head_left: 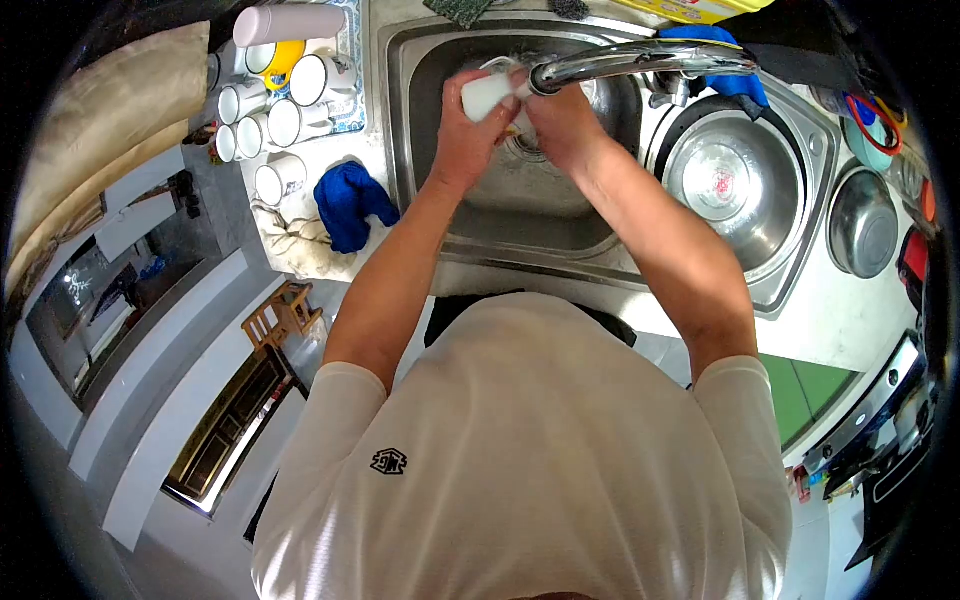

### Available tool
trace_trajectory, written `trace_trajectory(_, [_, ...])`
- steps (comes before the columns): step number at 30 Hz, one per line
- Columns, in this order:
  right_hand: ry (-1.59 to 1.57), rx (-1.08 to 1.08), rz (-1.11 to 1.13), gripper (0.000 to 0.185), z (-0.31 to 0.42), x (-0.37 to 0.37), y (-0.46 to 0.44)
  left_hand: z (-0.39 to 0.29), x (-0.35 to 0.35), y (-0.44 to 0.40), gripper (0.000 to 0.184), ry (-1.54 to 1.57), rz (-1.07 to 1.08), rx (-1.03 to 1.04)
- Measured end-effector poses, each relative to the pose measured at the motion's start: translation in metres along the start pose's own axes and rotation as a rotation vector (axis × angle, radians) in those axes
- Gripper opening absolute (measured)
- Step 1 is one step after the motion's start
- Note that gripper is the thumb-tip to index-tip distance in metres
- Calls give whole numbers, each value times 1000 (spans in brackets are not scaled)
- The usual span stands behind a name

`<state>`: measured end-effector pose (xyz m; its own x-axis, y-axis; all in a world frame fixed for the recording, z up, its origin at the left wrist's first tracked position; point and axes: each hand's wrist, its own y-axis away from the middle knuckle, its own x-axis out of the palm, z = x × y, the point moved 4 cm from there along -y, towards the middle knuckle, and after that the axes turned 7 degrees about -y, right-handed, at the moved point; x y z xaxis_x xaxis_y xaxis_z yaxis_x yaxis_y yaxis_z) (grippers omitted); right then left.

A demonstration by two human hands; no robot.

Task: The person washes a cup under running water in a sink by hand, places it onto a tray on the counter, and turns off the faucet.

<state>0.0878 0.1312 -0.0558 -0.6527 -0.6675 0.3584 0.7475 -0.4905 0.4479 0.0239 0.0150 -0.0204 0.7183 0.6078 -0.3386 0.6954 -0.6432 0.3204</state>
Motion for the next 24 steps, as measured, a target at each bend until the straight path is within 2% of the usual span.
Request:
trace_trajectory(1, [59, -53, 21, 21, -4, 2, 0, -7, 1, -1, 46, 141, -10, -139])
trace_trajectory(2, [257, -303, 33, 23, 0, 2, 3, -14, 2, -5, 46, 142, -13, -140])
trace_trajectory(4, [453, -552, 49, 26, 19, 8, 22, -13, 4, -9, 33, 502, -64, -373])
trace_trajectory(6, [609, -276, 149, 29, 28, 10, 42, 4, -5, -19, 29, 591, -63, -397])
trace_trajectory(8, [654, -318, 198, 32, 13, -6, 46, 23, 6, -17, 28, 724, 213, -788])
trace_trajectory(9, [537, -339, 261, 30, -9, -12, 43, 7, 6, -8, 32, 637, 107, -820])
trace_trajectory(10, [459, -390, 269, 28, -9, -13, 43, -1, 14, 1, 32, 635, 101, -823])
trace_trajectory(12, [305, -492, 296, 25, -9, -13, 43, -6, 17, 9, 34, 604, -109, -824])
trace_trajectory(13, [411, -495, 277, 23, -13, -17, 27, 4, 12, 1, 38, 652, 18, -713])
trace_trajectory(15, [317, -191, 132, 22, -30, -26, -6, -3, 15, -2, 39, 361, 74, -376])
trace_trajectory(17, [-109, 133, -90, 25, 9, -6, 7, 3, 17, -3, 38, 351, -3, -404])
trace_trajectory(18, [-111, 129, -75, 25, 3, 1, 5, -1, 14, -2, 36, 303, -70, -361])
trace_trajectory(20, [86, 18, -118, 25, -9, 3, 1, -3, 6, -9, 33, 266, -141, -315])
trace_trajectory(21, [891, -345, 136, 26, 15, 13, 19, 4, 1, -11, 31, 432, -106, -429])
trace_trajectory(22, [881, -339, 154, 26, 15, 18, 39, 9, -5, -8, 29, 594, -78, -541])
trace_trajectory(24, [713, -311, 168, 25, 23, 20, 49, 3, -13, -14, 29, 561, -60, -533])
